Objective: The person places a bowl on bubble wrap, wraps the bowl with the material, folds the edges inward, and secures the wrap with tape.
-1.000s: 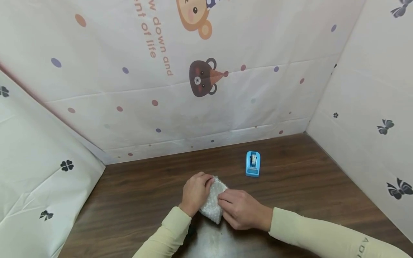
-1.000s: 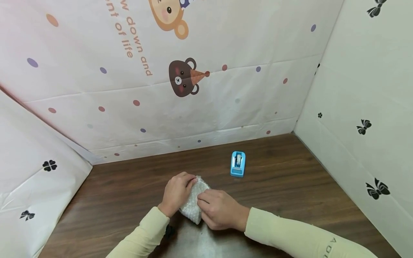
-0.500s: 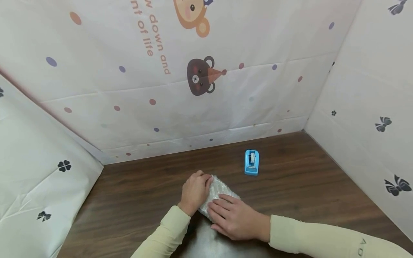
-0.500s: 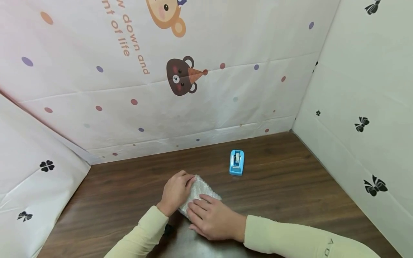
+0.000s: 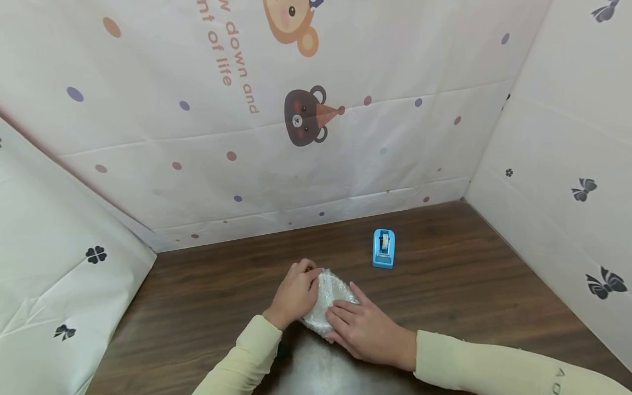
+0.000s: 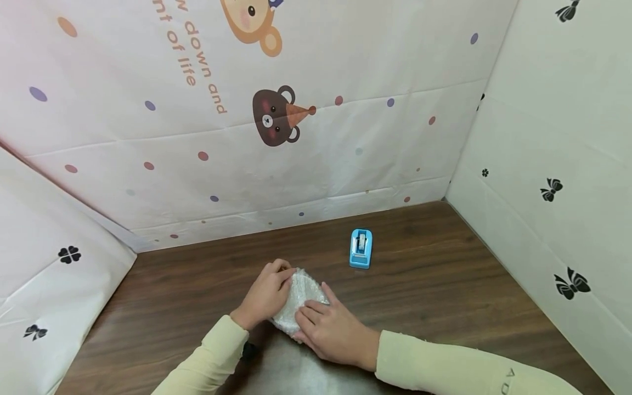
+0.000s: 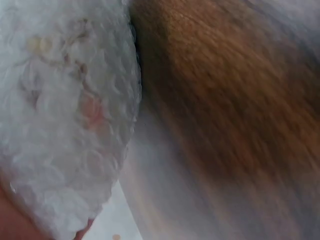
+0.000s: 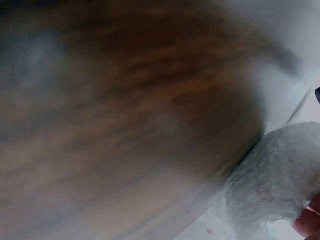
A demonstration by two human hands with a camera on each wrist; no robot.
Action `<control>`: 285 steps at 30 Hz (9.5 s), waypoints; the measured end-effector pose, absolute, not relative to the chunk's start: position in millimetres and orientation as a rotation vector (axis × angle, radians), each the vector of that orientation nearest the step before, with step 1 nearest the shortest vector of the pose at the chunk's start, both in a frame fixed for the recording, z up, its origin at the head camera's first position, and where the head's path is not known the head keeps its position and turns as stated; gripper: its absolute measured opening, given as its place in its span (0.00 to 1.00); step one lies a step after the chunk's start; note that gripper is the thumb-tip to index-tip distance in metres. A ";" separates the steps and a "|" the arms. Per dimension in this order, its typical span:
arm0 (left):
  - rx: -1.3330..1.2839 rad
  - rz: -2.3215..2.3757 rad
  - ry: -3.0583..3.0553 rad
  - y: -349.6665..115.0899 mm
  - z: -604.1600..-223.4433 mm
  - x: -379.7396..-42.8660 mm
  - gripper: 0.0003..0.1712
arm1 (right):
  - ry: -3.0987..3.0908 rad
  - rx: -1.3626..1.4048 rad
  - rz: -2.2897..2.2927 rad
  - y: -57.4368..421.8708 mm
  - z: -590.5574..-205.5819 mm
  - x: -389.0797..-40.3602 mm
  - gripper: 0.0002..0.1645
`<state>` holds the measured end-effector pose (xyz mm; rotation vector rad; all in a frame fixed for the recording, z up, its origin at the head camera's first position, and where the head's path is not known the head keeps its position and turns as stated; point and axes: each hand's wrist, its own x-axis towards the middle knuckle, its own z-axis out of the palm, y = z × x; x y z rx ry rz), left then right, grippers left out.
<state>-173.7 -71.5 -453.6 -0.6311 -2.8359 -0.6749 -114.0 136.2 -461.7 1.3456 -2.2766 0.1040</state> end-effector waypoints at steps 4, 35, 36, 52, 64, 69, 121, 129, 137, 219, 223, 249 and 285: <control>-0.680 -0.758 -2.865 -76.3 -454.1 -173.5 0.18 | -2.299 1.344 0.105 135.7 -461.2 -114.0 0.22; -0.938 -0.554 -2.979 -105.7 -447.2 -164.7 0.29 | -2.295 1.360 0.156 132.0 -462.2 -117.4 0.20; -0.940 -0.575 -2.971 -106.2 -447.3 -164.5 0.29 | -2.294 1.361 0.159 131.6 -462.5 -117.5 0.20; -1.071 -0.958 -3.262 -120.8 -434.5 -169.3 0.71 | -2.359 1.403 0.208 135.6 -461.4 -118.5 0.22; -1.012 -0.981 -3.268 -118.6 -436.7 -167.9 0.77 | -2.432 1.404 0.143 139.8 -454.5 -119.2 0.26; -1.003 -0.981 -3.265 -118.0 -437.4 -168.3 0.77 | -2.491 1.384 0.071 144.7 -450.0 -120.4 0.32; -0.972 -1.035 -3.271 -119.0 -438.0 -165.8 0.78 | -2.857 0.586 0.188 242.1 -455.5 -198.7 0.33; -0.964 -1.051 -3.273 -119.1 -439.5 -166.2 0.78 | -2.971 0.405 0.574 237.2 -452.4 -213.0 0.28; -0.957 -1.051 -3.280 -119.2 -439.1 -165.9 0.78 | -3.076 0.032 1.186 232.4 -446.9 -231.7 0.23; -0.911 -0.981 -3.305 -119.1 -434.4 -164.1 0.79 | -2.939 -0.520 2.001 208.2 -468.0 -205.1 0.18; -0.910 -0.928 -3.325 -120.5 -432.7 -163.8 0.79 | -3.000 -0.370 1.959 202.4 -466.8 -200.9 0.19; -0.882 -1.096 -3.204 -112.0 -434.6 -166.1 0.89 | -3.170 0.608 1.893 107.5 -406.8 -227.2 0.13; -1.038 -1.123 -3.145 -112.5 -434.4 -169.9 0.67 | -3.374 0.559 1.727 90.3 -404.8 -235.5 0.24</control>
